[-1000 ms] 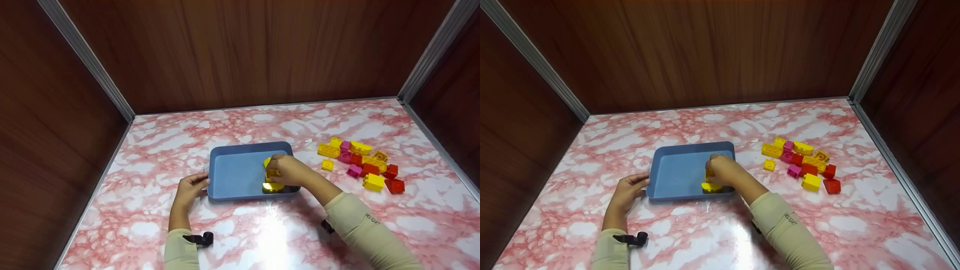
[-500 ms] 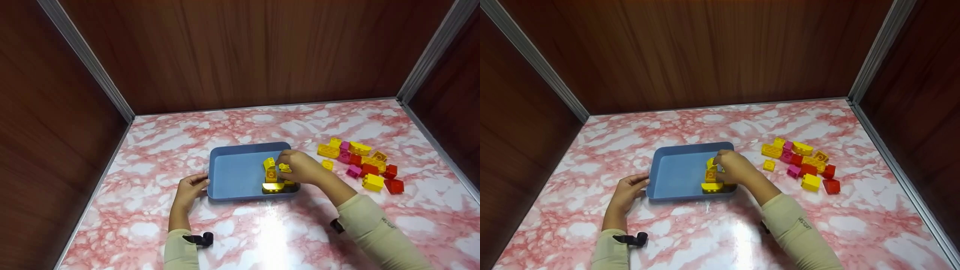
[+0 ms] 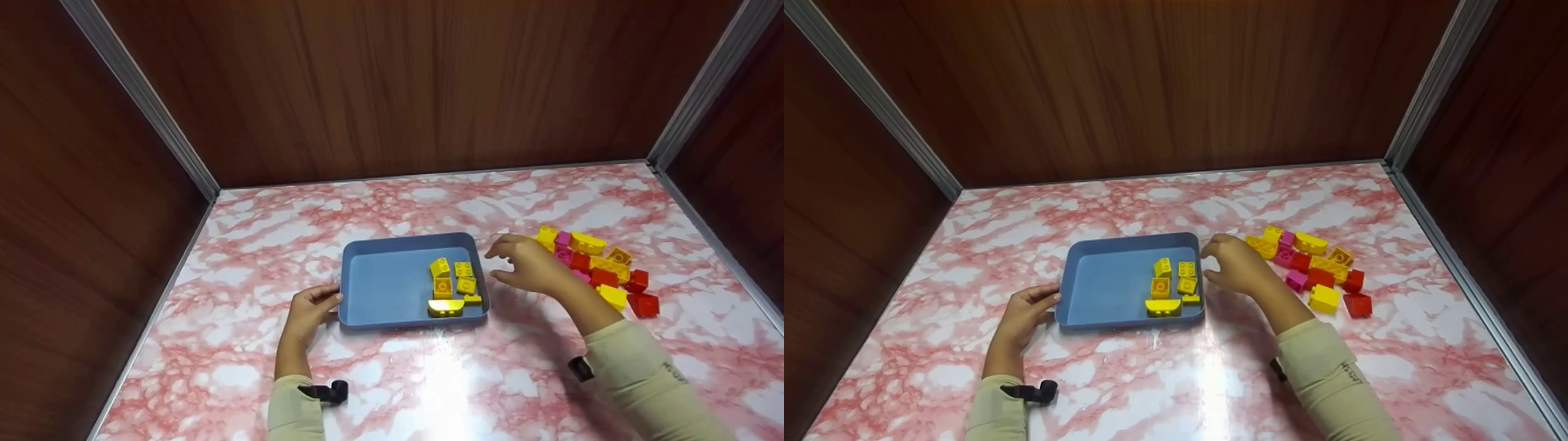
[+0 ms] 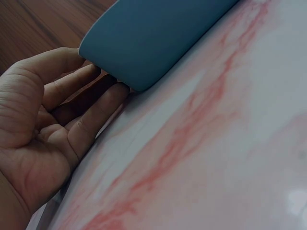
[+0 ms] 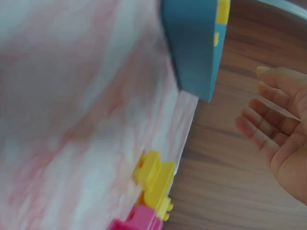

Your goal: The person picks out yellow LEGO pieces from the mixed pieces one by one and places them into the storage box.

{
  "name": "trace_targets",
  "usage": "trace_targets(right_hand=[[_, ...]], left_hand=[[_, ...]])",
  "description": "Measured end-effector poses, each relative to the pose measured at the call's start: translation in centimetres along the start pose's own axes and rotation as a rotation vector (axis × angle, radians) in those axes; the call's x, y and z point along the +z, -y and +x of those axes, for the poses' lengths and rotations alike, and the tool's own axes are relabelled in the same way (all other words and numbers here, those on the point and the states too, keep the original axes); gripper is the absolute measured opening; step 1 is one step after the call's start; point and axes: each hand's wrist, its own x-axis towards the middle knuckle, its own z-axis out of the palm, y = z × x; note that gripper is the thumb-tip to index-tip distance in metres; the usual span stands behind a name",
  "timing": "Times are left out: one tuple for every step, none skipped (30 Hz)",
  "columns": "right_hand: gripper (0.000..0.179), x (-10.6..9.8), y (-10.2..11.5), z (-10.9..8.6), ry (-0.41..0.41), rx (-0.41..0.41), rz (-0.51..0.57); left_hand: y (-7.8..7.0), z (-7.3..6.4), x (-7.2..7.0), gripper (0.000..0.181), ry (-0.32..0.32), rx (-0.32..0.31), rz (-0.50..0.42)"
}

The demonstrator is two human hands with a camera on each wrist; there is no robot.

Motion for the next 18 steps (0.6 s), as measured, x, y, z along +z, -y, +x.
trace_targets(right_hand=[[0.026, 0.0, -0.3, -0.3, 0.002, 0.019, 0.003], [0.026, 0.0, -0.5, -0.5, 0.004, 0.039, 0.004], [0.026, 0.1, -0.8, -0.8, 0.008, 0.061, 0.005], [0.026, 0.2, -1.1, -1.0, 0.016, 0.086, 0.009], [0.026, 0.3, -1.4, -1.3, 0.025, 0.109, 0.012], [0.026, 0.3, -1.6, -1.5, 0.035, 0.131, 0.017], [0.026, 0.4, -1.9, -1.7, 0.047, 0.157, 0.023], [0.026, 0.5, -2.2, -1.9, 0.055, 0.181, 0.030], [0.026, 0.5, -2.5, -2.1, 0.063, 0.200, 0.034], [0.026, 0.6, -2.8, -2.3, 0.068, 0.213, 0.034], [0.026, 0.6, -3.1, -2.4, 0.073, 0.228, 0.031], [0.027, 0.6, -3.4, -2.6, 0.075, 0.239, 0.026], [0.027, 0.6, -3.8, -2.8, 0.077, 0.250, 0.022], [0.027, 0.6, -4.1, -3.0, 0.078, 0.259, 0.018], [0.027, 0.6, -4.4, -3.2, 0.081, 0.274, 0.015], [0.028, 0.6, -4.6, -3.3, 0.086, 0.289, 0.014], [0.028, 0.6, -4.9, -3.5, 0.092, 0.305, 0.018], [0.028, 0.5, -5.1, -3.6, 0.098, 0.320, 0.024]], left_hand=[[0.0, 0.0, 0.0, 0.034, -0.001, 0.002, 0.002], [0.0, 0.0, 0.0, 0.034, -0.002, 0.001, 0.003], [0.0, 0.0, 0.1, 0.034, -0.002, 0.002, 0.004], [0.0, 0.0, 0.1, 0.034, -0.003, -0.001, 0.002], [0.0, 0.0, 0.1, 0.034, -0.002, -0.001, 0.004], [0.0, 0.0, 0.1, 0.035, -0.003, -0.002, 0.003], [0.0, -0.1, 0.1, 0.035, -0.002, 0.001, 0.005], [0.0, -0.1, 0.1, 0.035, -0.002, -0.001, 0.004], [0.0, -0.1, 0.1, 0.035, -0.002, -0.001, 0.006], [0.0, -0.1, 0.1, 0.035, -0.003, -0.001, 0.007], [0.0, -0.1, 0.1, 0.035, -0.003, -0.001, 0.008], [0.0, -0.1, 0.1, 0.035, -0.002, -0.003, 0.009], [0.0, -0.1, 0.1, 0.035, -0.001, -0.005, 0.010], [0.0, -0.1, 0.1, 0.034, 0.000, -0.009, 0.010], [-0.1, -0.1, 0.1, 0.034, 0.001, -0.010, 0.009], [-0.1, -0.1, 0.1, 0.034, 0.001, -0.011, 0.008], [-0.1, -0.1, 0.0, 0.035, 0.002, -0.012, 0.007], [-0.1, -0.1, 0.0, 0.035, 0.002, -0.012, 0.007]])
